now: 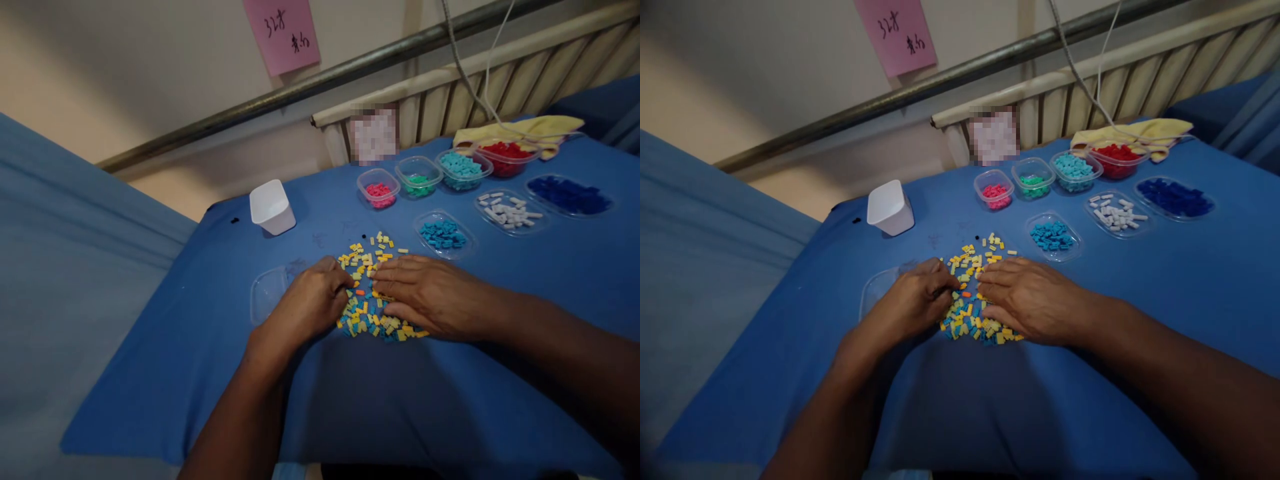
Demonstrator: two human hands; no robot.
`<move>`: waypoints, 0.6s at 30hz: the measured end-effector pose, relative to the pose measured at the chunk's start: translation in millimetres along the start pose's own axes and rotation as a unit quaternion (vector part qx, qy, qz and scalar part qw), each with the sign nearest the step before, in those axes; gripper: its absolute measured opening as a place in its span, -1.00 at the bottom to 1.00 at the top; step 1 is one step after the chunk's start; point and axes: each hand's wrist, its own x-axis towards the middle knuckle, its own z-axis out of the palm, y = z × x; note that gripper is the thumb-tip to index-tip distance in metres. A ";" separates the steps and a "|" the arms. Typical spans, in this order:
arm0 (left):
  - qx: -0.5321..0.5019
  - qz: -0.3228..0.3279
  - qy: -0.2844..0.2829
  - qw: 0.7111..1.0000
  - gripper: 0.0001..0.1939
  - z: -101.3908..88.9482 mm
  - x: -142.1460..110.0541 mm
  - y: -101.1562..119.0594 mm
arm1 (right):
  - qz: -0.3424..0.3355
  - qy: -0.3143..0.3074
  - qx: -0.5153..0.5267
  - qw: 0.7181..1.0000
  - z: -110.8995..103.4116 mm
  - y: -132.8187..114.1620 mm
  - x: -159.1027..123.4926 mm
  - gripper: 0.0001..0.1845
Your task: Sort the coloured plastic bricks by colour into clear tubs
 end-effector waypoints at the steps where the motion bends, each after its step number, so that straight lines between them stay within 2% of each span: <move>1: 0.002 0.004 0.000 1.000 -0.73 0.8 0.2 -0.7 | 0.009 0.003 -0.005 1.000 -1.3 3.3 -0.9 -0.63; 7: 0.009 0.044 0.010 0.999 -0.81 11.5 5.2 -8.7 | -0.006 0.013 -0.036 0.999 -10.2 7.5 0.3 -0.63; 11: -0.005 0.057 0.017 0.998 -0.81 17.6 9.0 -11.7 | -0.048 0.000 -0.002 0.999 -6.7 -0.1 4.0 -0.62; 14: -0.020 0.069 0.012 0.997 -0.81 16.7 9.5 -12.3 | -0.048 -0.013 0.018 0.999 -3.6 1.1 2.8 -0.66; 18: -0.024 0.070 0.002 0.997 -0.82 11.8 7.3 -9.3 | -0.026 0.031 0.023 0.999 -8.8 6.6 -2.2 -0.76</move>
